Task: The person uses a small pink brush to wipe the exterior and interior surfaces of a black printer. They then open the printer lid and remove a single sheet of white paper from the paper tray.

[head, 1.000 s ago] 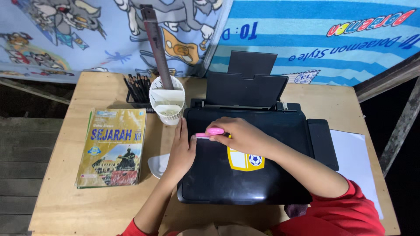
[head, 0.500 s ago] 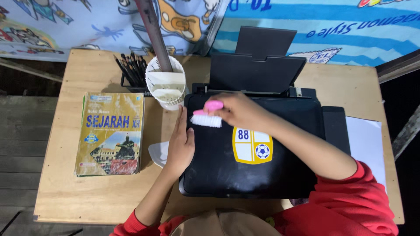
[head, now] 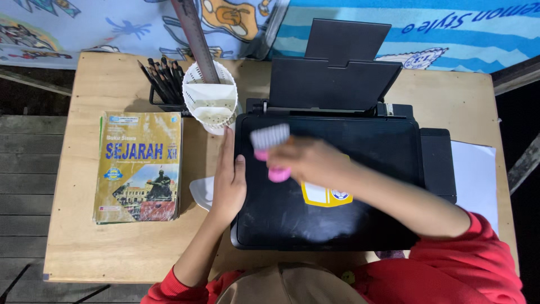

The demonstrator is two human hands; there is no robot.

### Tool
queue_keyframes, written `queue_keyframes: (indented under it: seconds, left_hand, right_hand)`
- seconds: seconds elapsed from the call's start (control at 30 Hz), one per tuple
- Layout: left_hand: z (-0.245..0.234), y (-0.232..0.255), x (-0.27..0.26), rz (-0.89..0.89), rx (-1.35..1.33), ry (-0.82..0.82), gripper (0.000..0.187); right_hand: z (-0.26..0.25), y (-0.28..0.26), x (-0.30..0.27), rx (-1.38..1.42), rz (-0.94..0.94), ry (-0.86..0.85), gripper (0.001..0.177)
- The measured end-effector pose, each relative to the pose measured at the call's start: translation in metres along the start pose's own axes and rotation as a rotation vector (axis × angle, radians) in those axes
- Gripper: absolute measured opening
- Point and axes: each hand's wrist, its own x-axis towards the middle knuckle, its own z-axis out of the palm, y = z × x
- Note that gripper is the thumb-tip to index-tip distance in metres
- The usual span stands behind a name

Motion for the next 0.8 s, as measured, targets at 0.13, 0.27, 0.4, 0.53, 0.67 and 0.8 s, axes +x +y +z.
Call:
queue_keyframes:
  seconds: [0.13, 0.27, 0.4, 0.53, 0.67, 0.8]
  left_hand:
    - [-0.003, 0.003, 0.003, 0.003, -0.033, -0.014, 0.060]
    - [0.002, 0.004, 0.007, 0.050, 0.050, -0.041, 0.066]
    - [0.015, 0.003, 0.005, 0.134, 0.372, -0.101, 0.068]
    - [0.016, -0.001, 0.006, 0.138, 0.334, -0.091, 0.069]
    - [0.016, -0.002, 0.005, 0.155, 0.321, -0.094, 0.068]
    - [0.016, -0.002, 0.005, 0.143, 0.343, -0.103, 0.068]
  right_hand:
    - [0.000, -0.032, -0.024, 0.335, 0.163, -0.104, 0.031]
    - [-0.015, -0.019, -0.030, 0.465, 0.126, 0.172, 0.023]
    - [-0.016, 0.016, -0.013, 0.149, 0.285, 0.131, 0.034]
    - [-0.007, 0.018, -0.010, 0.006, 0.207, 0.057, 0.038]
    - [-0.006, -0.006, -0.027, 0.240, 0.238, -0.025, 0.036]
    - [-0.025, -0.008, -0.039, 0.531, 0.249, 0.077, 0.018]
